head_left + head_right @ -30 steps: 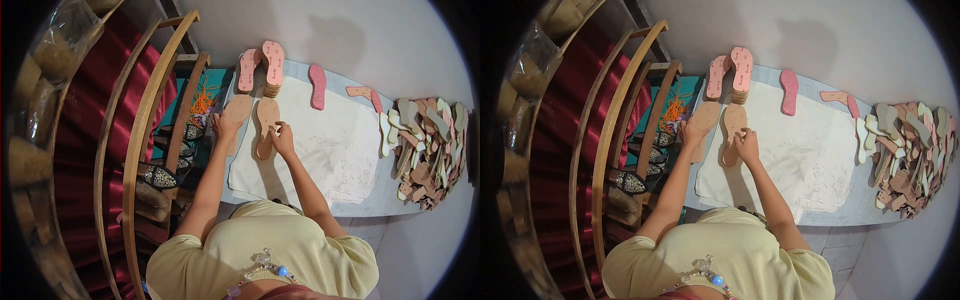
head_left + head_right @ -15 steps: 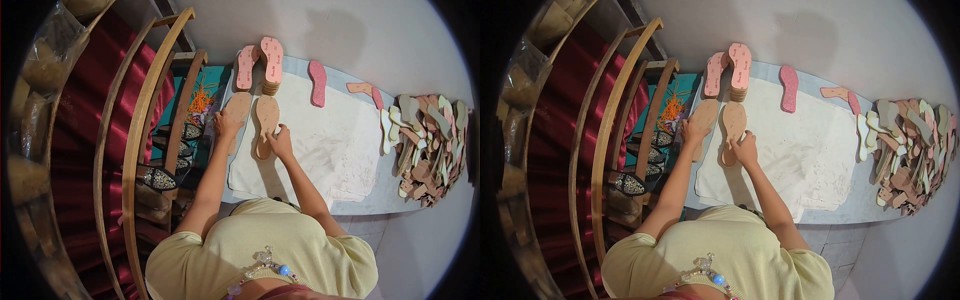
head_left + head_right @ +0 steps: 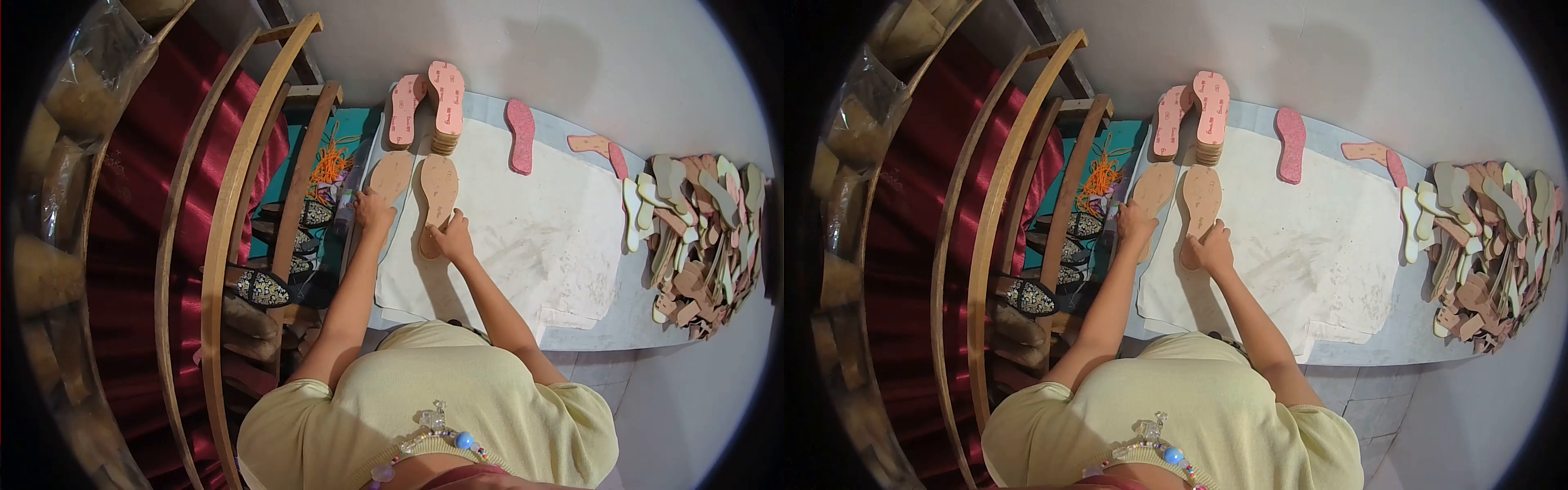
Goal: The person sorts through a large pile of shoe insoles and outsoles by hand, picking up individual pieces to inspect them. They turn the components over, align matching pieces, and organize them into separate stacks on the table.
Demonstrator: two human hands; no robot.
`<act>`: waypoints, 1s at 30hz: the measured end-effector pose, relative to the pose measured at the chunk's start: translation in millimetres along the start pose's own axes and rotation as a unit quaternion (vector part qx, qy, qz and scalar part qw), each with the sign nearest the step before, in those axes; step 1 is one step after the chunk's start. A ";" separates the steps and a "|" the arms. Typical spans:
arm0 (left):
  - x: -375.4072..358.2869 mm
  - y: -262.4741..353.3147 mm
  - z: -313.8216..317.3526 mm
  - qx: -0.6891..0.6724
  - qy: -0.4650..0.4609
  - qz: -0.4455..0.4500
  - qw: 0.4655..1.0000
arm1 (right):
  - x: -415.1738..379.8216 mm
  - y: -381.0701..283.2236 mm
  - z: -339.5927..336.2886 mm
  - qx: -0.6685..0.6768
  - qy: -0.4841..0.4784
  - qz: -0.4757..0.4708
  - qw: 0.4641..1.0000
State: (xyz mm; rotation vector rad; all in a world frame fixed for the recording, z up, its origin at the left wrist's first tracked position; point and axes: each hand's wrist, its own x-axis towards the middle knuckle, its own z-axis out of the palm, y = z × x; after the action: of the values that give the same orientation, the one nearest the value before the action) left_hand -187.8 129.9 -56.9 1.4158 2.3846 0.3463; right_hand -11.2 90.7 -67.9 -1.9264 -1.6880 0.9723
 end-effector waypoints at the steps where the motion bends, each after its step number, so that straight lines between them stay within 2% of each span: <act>1: -0.4 -1.0 2.5 0.003 0.007 0.004 1.000 | 0.1 0.8 0.7 0.000 0.001 0.000 1.000; 6: -1.3 -2.6 10.1 0.019 -0.003 -0.003 1.000 | -2.6 0.5 -0.8 0.011 -0.008 0.006 1.000; 9: -8.4 -3.0 17.6 0.015 0.049 0.008 0.999 | -2.4 6.5 -0.6 -0.002 0.002 -0.007 1.000; 13: -19.7 -2.2 20.3 0.014 0.097 0.063 0.993 | -5.4 15.8 -9.1 0.013 0.023 -0.010 1.000; 15: -19.1 -5.3 24.7 0.041 0.118 0.092 0.988 | -7.2 27.7 -12.6 0.045 0.032 -0.059 0.997; 16: -16.9 -6.4 26.6 0.041 0.117 0.101 0.987 | -10.2 34.1 -14.8 0.047 0.040 -0.055 0.997; 18: -14.9 -6.0 29.6 0.069 0.104 0.091 0.988 | -18.3 48.5 -23.1 0.106 0.051 -0.088 0.989; 22: -7.6 -7.4 32.1 0.100 0.061 0.075 0.990 | -37.3 82.3 -46.5 0.159 0.079 -0.073 0.981; 23: -3.6 -8.4 30.9 0.105 0.022 0.067 0.992 | -41.3 91.8 -51.9 0.178 0.098 -0.051 0.978; 24: -3.5 -7.6 27.9 0.105 0.021 0.078 0.991 | -46.0 100.6 -58.3 0.198 0.117 -0.029 0.973; 27: -8.0 1.9 9.8 0.106 -0.096 0.038 0.989 | -60.4 121.8 -81.8 0.224 0.165 -0.003 0.961; 28: -9.5 6.0 6.5 0.110 -0.098 0.049 0.988 | -65.6 128.8 -89.4 0.226 0.175 0.002 0.958; 30: -16.2 16.7 4.8 0.068 -0.034 -0.008 0.997 | -74.2 144.9 -106.8 0.235 0.201 0.022 0.951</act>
State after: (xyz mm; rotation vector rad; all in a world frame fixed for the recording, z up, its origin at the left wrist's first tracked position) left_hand -165.3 123.8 -52.3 1.4413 2.4032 0.1308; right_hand 163.9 6.4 -78.5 -1.6989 -1.0725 0.8299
